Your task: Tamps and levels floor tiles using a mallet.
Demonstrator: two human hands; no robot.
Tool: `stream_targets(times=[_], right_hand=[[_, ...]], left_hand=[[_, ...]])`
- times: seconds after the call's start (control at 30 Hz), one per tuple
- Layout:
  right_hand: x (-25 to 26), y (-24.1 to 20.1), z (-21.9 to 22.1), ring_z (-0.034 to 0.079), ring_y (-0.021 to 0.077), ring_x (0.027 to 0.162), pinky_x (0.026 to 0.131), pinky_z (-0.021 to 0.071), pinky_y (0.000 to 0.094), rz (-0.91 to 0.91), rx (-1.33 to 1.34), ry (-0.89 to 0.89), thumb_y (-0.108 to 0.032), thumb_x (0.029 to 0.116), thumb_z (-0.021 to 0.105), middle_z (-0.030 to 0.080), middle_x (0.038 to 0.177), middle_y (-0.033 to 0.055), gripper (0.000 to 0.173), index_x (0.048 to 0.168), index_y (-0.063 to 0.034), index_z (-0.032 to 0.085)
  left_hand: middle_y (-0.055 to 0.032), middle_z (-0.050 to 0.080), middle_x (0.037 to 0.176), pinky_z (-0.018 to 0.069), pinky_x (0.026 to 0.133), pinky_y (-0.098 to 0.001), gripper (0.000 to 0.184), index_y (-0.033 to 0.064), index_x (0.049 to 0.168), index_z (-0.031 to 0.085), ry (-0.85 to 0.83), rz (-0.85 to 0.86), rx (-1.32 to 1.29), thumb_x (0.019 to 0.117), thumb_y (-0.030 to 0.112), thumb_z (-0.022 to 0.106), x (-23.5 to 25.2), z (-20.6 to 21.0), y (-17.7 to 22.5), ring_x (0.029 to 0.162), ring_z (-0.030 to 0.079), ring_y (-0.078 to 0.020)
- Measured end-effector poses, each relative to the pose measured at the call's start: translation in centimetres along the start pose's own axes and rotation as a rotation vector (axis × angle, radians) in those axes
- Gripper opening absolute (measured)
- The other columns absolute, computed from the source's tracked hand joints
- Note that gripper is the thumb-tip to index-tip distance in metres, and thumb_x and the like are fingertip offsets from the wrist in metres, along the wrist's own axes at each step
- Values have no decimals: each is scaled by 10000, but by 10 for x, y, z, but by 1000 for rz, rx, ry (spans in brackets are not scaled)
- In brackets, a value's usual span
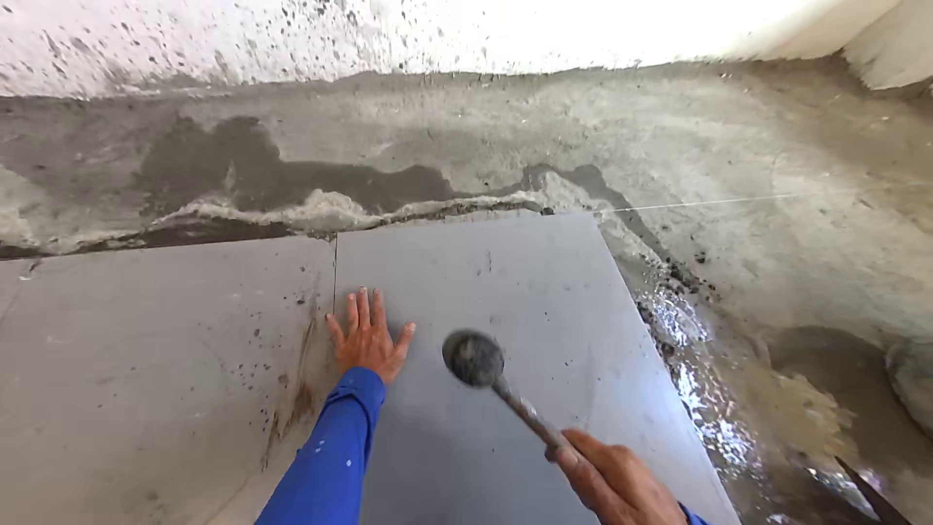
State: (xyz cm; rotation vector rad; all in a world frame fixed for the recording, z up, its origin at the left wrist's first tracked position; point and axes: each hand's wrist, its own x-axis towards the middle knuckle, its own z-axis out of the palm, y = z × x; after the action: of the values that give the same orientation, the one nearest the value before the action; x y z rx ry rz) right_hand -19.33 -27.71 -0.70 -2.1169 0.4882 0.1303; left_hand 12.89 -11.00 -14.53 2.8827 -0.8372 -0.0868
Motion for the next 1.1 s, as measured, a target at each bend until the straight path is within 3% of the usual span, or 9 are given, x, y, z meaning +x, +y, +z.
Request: stream_targets(times=[0.13, 0.3, 0.4, 0.5, 0.7, 0.77, 0.9, 1.03, 1.1], right_hand=[[94, 1, -3, 526, 117, 467, 427, 490, 352, -89, 71, 275, -571, 1083, 265, 538, 598, -29, 626, 1134, -98, 671], [167, 34, 0, 638, 251, 708, 708, 545, 489, 323, 50, 140, -466, 1096, 294, 634, 782, 100, 564, 1100, -62, 687], [165, 39, 2, 606, 198, 628, 622, 536, 429, 296, 57, 286, -455, 1076, 270, 595, 710, 50, 561, 1005, -82, 683], [159, 43, -8, 657, 262, 800, 764, 537, 490, 426, 15, 179, -444, 1104, 274, 648, 831, 108, 569, 1033, -56, 686], [135, 52, -17, 659, 265, 776, 731, 540, 492, 481, -2, 116, -521, 1085, 275, 641, 814, 107, 608, 1018, -67, 673], [122, 53, -17, 637, 229, 706, 667, 531, 460, 456, 19, 168, -530, 1069, 275, 613, 752, 73, 599, 988, -86, 668], [82, 69, -11, 647, 246, 751, 708, 534, 479, 520, 66, 131, -538, 1069, 287, 629, 789, 94, 609, 990, -74, 673], [63, 61, -3, 615, 197, 600, 563, 516, 433, 384, 59, 322, -579, 1051, 282, 589, 660, 40, 618, 964, -98, 660], [88, 46, 2, 663, 236, 683, 631, 553, 467, 380, 50, 286, -545, 1067, 281, 630, 728, 79, 599, 1033, -73, 647]], left_hand=[[-147, 166, 1724, 22, 1226, -712, 1099, 113, 1650, 232, 0, -46, 28, 866, 882, 256, 19, 12, 7, 1600, 106, -351], [-147, 168, 1724, 32, 1243, -679, 1135, 85, 1649, 224, -20, -66, 67, 849, 887, 299, 19, 8, 8, 1600, 123, -336], [-166, 202, 1712, 43, 1239, -684, 1133, 76, 1641, 251, -18, -62, 73, 849, 886, 292, 22, 8, 8, 1592, 153, -358], [-168, 220, 1707, 60, 1238, -684, 1128, 77, 1637, 263, -5, -49, 67, 849, 883, 279, 18, 9, 7, 1590, 163, -361], [-173, 285, 1683, 107, 1220, -709, 1149, 83, 1623, 311, 56, -29, 60, 827, 907, 228, 17, 14, 5, 1567, 231, -388], [-180, 304, 1674, 115, 1215, -715, 1154, 78, 1621, 317, 80, -17, 62, 829, 910, 216, 19, 16, 3, 1561, 249, -391], [-175, 282, 1684, 106, 1216, -715, 1167, 90, 1626, 305, 80, -18, 57, 813, 923, 217, 16, 21, -1, 1570, 228, -380], [-193, 278, 1681, 105, 1208, -726, 1184, 83, 1630, 289, 92, -16, 42, 805, 930, 227, 18, 22, 0, 1566, 237, -386], [-194, 265, 1685, 99, 1208, -728, 1182, 81, 1635, 270, 79, -11, 44, 809, 926, 230, 17, 23, -3, 1571, 221, -384]])
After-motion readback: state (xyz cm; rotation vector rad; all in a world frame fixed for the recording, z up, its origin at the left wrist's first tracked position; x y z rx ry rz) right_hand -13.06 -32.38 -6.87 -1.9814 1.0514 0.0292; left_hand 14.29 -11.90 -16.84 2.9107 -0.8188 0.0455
